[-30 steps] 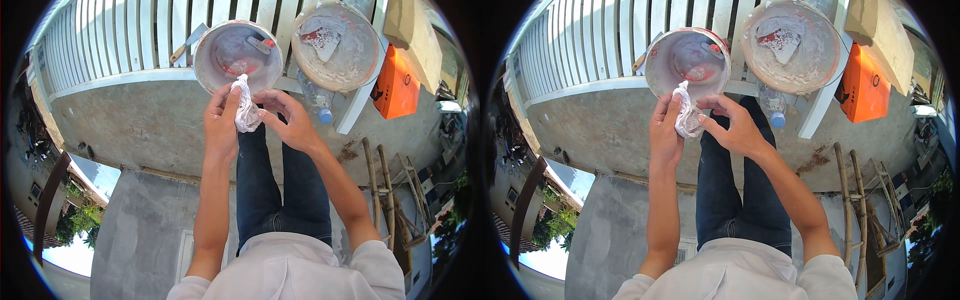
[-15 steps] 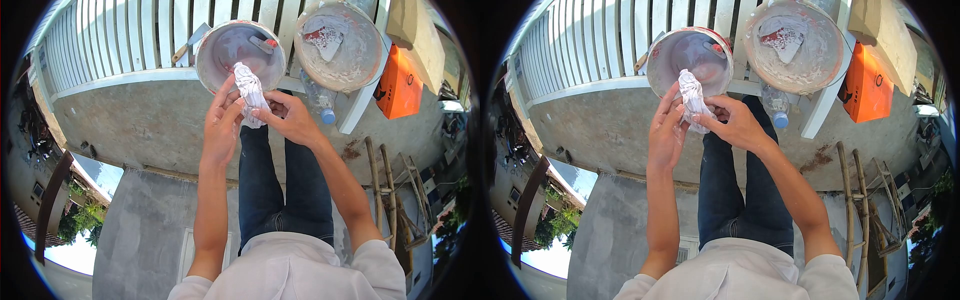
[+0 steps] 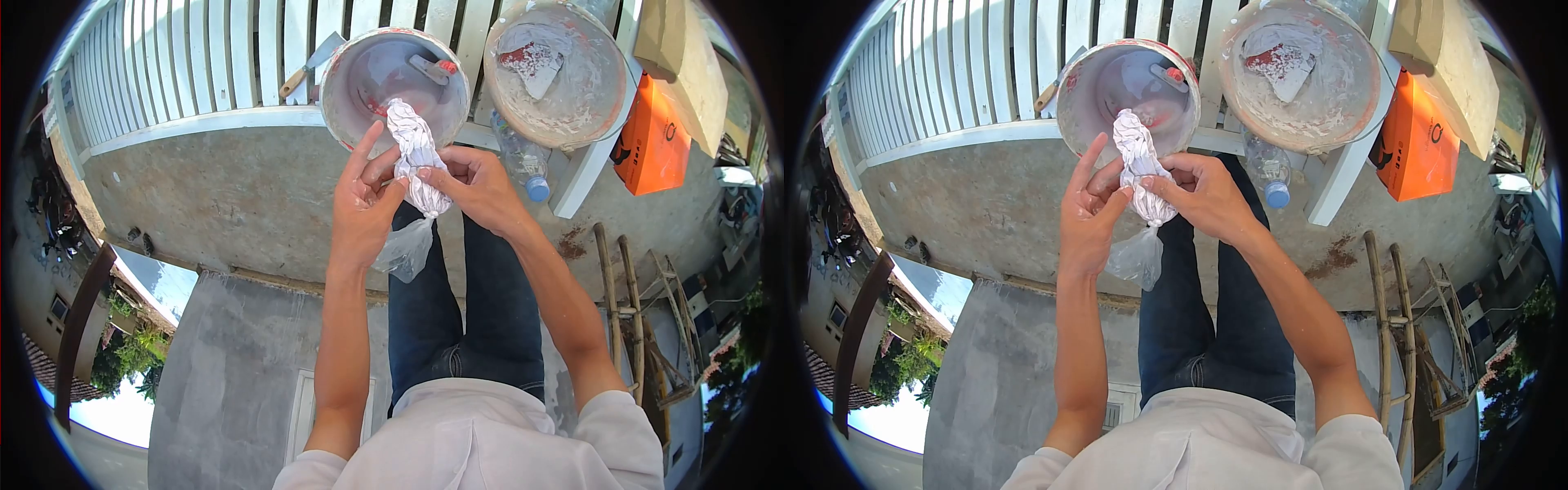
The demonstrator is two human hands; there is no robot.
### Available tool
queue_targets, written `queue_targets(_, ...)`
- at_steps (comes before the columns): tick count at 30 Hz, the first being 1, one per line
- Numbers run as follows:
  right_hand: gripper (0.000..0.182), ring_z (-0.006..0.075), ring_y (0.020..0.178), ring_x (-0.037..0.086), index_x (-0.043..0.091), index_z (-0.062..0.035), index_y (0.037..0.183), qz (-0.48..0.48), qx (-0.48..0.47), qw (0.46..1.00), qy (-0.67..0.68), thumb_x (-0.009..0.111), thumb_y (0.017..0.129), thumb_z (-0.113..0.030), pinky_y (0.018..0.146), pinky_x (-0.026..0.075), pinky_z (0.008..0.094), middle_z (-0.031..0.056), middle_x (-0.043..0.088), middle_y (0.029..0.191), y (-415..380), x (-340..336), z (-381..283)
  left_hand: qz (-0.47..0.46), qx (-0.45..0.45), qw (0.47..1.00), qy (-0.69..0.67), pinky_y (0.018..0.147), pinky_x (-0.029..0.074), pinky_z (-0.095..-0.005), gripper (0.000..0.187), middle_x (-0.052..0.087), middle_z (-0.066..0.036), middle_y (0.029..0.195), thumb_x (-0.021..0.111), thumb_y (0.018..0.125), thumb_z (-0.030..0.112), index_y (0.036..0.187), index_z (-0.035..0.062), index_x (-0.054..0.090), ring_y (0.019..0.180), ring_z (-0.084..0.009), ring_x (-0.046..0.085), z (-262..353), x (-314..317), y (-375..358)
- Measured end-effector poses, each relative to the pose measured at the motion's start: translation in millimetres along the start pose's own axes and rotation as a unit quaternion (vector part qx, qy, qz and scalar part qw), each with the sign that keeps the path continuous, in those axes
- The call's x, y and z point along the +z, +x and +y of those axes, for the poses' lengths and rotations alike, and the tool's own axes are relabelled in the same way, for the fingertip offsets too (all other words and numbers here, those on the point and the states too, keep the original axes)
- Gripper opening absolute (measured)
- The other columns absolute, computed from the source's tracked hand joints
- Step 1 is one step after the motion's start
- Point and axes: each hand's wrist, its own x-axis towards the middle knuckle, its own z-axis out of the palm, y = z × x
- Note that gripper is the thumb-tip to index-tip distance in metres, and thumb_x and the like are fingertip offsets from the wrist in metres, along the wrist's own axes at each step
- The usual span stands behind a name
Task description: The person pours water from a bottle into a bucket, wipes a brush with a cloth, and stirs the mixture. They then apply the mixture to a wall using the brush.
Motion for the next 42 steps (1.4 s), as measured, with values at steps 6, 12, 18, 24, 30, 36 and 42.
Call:
queue_targets(6,0.029,0.0063,0.073,0.063,0.07,0.0048,0.109,0.036,-0.035,0.996,-0.075,0.07,0.093,-0.02,0.066,0.051,0.025,0.0068,0.071,0.082,-3.3,2.7,6.0,0.051,0.022,0.997,0.047,0.088,0.053,-0.0295,0.072,0.062,-0.024,0.127,0.069,0.088,-0.002,0.15,-0.0054,0.032,0.107,-0.0193,0.064,-1.3,5.9,3.6)
queue_targets(12,0.026,0.0081,0.064,0.06,0.071,0.0019,0.109,0.066,-0.07,0.974,-0.206,0.069,0.093,-0.019,0.058,0.047,0.0264,0.0082,0.07,0.076,-13.9,13.9,-6.3,0.116,0.024,0.989,0.093,0.081,0.055,-0.0283,0.056,0.065,-0.023,0.121,0.074,0.087,0.003,0.136,-0.0103,0.051,0.101,-0.0195,0.067,-5.5,20.0,3.8)
queue_targets(18,0.031,0.0094,0.079,0.064,0.069,0.0002,0.117,0.045,-0.049,0.966,-0.249,0.069,0.093,-0.021,0.072,0.051,0.0273,0.0094,0.073,0.089,-14.4,8.3,-24.4,0.122,-0.002,0.991,0.053,0.081,0.055,-0.0269,0.037,0.07,-0.019,0.112,0.071,0.088,0.001,0.123,-0.0096,0.063,0.096,-0.0167,0.068,-6.1,11.2,8.3)
queue_targets(24,0.036,0.0115,0.086,0.066,0.07,0.0032,0.114,0.058,-0.03,0.996,-0.064,0.071,0.092,-0.026,0.077,0.052,0.0267,0.0113,0.073,0.097,3.6,8.6,-10.0,0.084,-0.017,0.996,0.035,0.084,0.054,-0.0271,0.031,0.071,-0.017,0.107,0.069,0.089,-0.002,0.119,-0.0088,0.066,0.095,-0.016,0.068,-8.2,10.2,4.4)
queue_targets(30,0.032,0.0096,0.088,0.065,0.071,0.0041,0.112,0.058,0.037,0.997,0.021,0.073,0.092,-0.022,0.078,0.052,0.0252,0.0085,0.073,0.098,9.2,9.3,-7.3,0.062,-0.008,0.993,0.095,0.084,0.054,-0.0262,0.034,0.071,-0.016,0.107,0.07,0.088,0.001,0.12,-0.0089,0.065,0.096,-0.0149,0.068,-6.7,5.6,3.5)
queue_targets(36,0.032,0.0089,0.086,0.064,0.071,0.0045,0.112,0.05,0.028,0.998,0.022,0.073,0.092,-0.02,0.077,0.051,0.0249,0.008,0.073,0.098,11.8,10.8,-3.2,0.09,-0.018,0.992,0.092,0.074,0.053,-0.0248,0.039,0.072,-0.013,0.1,0.073,0.089,0.01,0.122,-0.0084,0.064,0.086,-0.0114,0.067,5.0,12.0,3.3)
queue_targets(42,0.033,0.0095,0.089,0.065,0.07,0.0042,0.115,0.034,0.027,0.999,-0.018,0.072,0.092,-0.02,0.079,0.051,0.0246,0.0085,0.073,0.099,10.5,13.8,-8.1,0.136,-0.025,0.986,0.087,0.065,0.049,-0.0233,0.028,0.072,-0.01,0.089,0.071,0.092,0.013,0.113,-0.0067,0.068,0.077,-0.008,0.063,-1.9,11.2,9.5)
